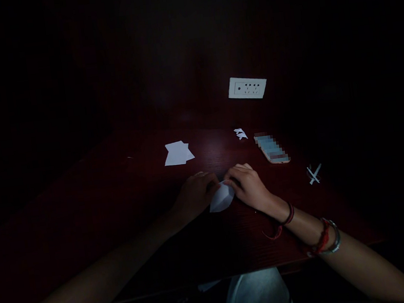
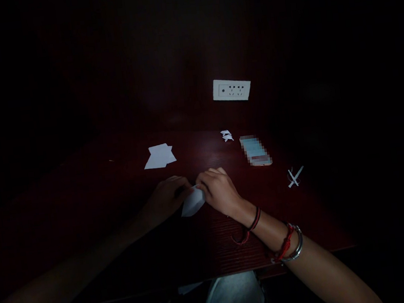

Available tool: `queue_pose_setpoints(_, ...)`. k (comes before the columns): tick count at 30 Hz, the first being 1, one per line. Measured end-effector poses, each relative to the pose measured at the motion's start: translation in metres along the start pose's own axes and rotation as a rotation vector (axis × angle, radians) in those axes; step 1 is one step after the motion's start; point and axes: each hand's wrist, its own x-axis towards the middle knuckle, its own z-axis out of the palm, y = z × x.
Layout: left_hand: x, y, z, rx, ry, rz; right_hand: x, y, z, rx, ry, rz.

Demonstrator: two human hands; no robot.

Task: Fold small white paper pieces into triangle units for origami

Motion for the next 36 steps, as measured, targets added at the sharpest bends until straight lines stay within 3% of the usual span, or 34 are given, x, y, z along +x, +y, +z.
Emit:
queue_pose_setpoints(7, -0.002, -0.014, 0.004, -0.208, -0.006, -0.158, -0.001, 0.016, 0.009, 0.388, -0.122, 0.195)
queue_pose_setpoints(10, -0.004, -0.015, 0.008, -0.099, 0.026, -0.159, -0.001, 0.024, 0.016, 0.441, -0.17, 0.256)
queue_pose_setpoints(14, -0.005, -0.015, 0.011, 0.185, 0.063, 0.092, 0.0, 0.033, 0.017, 0.473, -0.199, 0.289)
queue_pose_setpoints(17, -0.006, -0.023, 0.01, 0.229, -0.08, 0.306, -0.001, 0.037, 0.014, 0.45, -0.26, 0.243)
queue_pose_setpoints(20, -0.008, -0.032, 0.008, 0.203, -0.19, 0.371, -0.001, 0.041, 0.012, 0.318, -0.219, 0.252)
queue_pose_setpoints(28, -0.01, -0.02, 0.0, 0.264, -0.237, 0.309, -0.001, 0.044, -0.008, 0.114, 0.044, 0.271)
queue_pose_setpoints(31, -0.009, -0.02, 0.005, 0.187, -0.197, 0.215, -0.003, 0.039, -0.009, 0.195, -0.034, 0.336)
queue_pose_setpoints(36, -0.008, -0.025, 0.014, 0.079, 0.01, 0.033, -0.004, 0.031, 0.01, 0.499, -0.149, 0.442)
